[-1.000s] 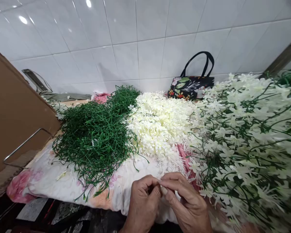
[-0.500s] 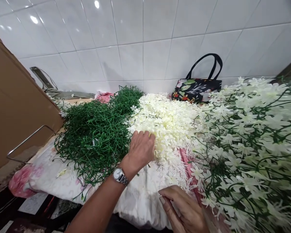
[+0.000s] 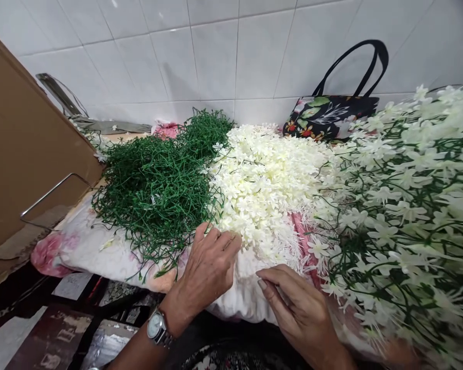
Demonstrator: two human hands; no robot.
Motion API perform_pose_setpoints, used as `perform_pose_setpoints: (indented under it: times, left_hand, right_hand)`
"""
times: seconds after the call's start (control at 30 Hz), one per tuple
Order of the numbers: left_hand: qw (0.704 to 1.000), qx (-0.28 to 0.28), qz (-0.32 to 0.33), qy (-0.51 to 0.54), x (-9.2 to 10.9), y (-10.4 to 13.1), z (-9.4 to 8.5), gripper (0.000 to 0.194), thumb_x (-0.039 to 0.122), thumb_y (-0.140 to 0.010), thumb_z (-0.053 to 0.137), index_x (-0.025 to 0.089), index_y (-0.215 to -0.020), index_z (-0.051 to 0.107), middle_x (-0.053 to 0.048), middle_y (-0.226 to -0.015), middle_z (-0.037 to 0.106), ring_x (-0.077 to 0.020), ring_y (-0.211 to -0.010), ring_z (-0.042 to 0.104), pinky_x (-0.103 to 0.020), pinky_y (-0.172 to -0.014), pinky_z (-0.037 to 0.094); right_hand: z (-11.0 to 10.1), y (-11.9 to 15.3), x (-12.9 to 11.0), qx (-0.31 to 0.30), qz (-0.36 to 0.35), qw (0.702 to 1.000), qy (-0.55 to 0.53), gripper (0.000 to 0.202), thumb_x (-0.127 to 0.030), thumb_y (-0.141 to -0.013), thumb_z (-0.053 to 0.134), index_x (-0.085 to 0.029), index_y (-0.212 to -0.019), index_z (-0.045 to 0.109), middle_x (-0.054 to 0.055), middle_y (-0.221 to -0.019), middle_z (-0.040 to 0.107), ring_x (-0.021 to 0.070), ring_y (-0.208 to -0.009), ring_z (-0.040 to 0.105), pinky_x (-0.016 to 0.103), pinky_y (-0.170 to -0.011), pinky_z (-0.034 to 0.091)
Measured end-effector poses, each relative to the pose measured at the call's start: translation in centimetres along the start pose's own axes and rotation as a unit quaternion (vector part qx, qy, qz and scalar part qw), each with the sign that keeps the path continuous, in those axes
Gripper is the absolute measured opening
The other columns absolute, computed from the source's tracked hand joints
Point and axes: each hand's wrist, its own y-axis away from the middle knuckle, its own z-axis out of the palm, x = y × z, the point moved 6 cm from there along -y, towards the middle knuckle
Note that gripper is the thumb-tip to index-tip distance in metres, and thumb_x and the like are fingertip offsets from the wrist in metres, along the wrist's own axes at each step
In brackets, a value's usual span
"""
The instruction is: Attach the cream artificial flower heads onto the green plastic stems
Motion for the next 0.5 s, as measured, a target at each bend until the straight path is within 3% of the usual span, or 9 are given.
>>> perform_pose_setpoints:
  times: [0.1,0.2,0.37,0.5]
  left_hand:
    - [0.998,0.019,0.008,0.052,0.5,1.3,-0.5,0.022,0.007,-0.082,0.050,0.017,-0.098,0.060,-0.005,-0.089,0.068,-0.0229,-0.089,0.058,-0.051,-0.100,0.027]
    - [0.994,0.053,0.014,0.093,0.7,2.4,-1.0,0.022,0.005,-0.079,0.051,0.018,-0.093,0.061,-0.005,-0.091,0.071,-0.0250,-0.097,0.060,-0.055,-0.103,0.023]
    - [0.979,0.155,-0.011,0.131,-0.2,3.5,-1.8,0.027,0.001,-0.075,0.050,0.018,-0.092,0.063,-0.010,-0.098,0.071,-0.0206,-0.083,0.065,-0.049,-0.095,0.036]
    - [0.970,0.192,-0.093,0.119,-1.4,3.5,-1.9,0.027,0.000,-0.077,0.047,0.018,-0.090,0.063,-0.007,-0.086,0.071,-0.0180,-0.077,0.065,-0.041,-0.086,0.040]
  right_hand:
    - [-0.2,0.2,0.1,-0.005,0.008,1.000,0.002,0.015,-0.008,-0.084,0.050,-0.017,-0.089,0.062,0.002,-0.067,0.060,0.0106,-0.059,0.059,0.019,-0.053,0.049]
    - [-0.5,0.3,0.2,0.004,0.020,1.000,0.001,0.017,-0.007,-0.084,0.050,-0.016,-0.092,0.063,0.002,-0.068,0.060,0.0100,-0.058,0.059,0.019,-0.054,0.049]
    - [-0.8,0.3,0.3,0.011,0.022,1.000,0.008,0.017,-0.008,-0.084,0.051,-0.016,-0.092,0.063,0.003,-0.069,0.062,0.0111,-0.062,0.061,0.020,-0.057,0.051]
    - [-0.8,0.4,0.5,0.015,0.030,0.999,0.002,0.015,-0.009,-0.084,0.052,-0.016,-0.090,0.063,0.003,-0.068,0.063,0.0113,-0.061,0.061,0.020,-0.056,0.051]
